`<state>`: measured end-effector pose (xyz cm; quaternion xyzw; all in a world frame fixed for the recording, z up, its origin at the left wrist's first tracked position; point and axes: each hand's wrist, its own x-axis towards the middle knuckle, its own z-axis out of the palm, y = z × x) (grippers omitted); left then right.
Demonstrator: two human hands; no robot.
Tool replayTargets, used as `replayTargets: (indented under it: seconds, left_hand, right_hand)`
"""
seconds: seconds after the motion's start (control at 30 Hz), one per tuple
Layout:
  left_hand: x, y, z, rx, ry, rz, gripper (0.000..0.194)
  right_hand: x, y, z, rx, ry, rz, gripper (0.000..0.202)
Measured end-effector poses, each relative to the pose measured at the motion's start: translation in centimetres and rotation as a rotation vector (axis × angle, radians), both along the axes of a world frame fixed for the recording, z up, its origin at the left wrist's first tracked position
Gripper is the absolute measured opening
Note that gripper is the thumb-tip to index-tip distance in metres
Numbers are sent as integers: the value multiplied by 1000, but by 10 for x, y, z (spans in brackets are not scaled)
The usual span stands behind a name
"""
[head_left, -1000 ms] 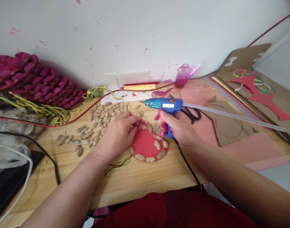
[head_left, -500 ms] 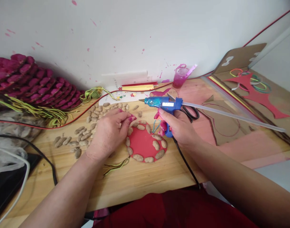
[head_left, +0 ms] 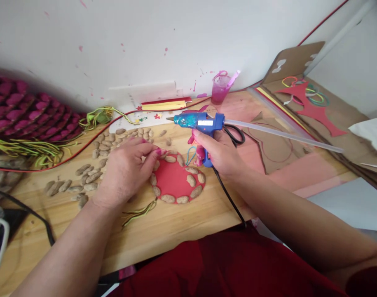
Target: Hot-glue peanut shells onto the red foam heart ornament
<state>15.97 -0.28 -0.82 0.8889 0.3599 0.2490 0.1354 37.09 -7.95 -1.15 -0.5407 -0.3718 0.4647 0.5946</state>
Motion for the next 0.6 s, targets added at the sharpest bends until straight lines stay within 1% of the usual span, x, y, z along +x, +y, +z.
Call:
replayTargets:
  seconds: [0.2,0.33,0.6]
  left_hand:
    - [1,1,-3,38,-17,-6,32]
    - [1,1,-2,24,1,-10,31]
    - [2,-2,2,-1,45,-82,25]
  right_hand:
    - [0,0,0,8,-5,13,36]
    - [-1,0,2,14,12,13,36]
    - [-1,-1,3,1,31,-7,35]
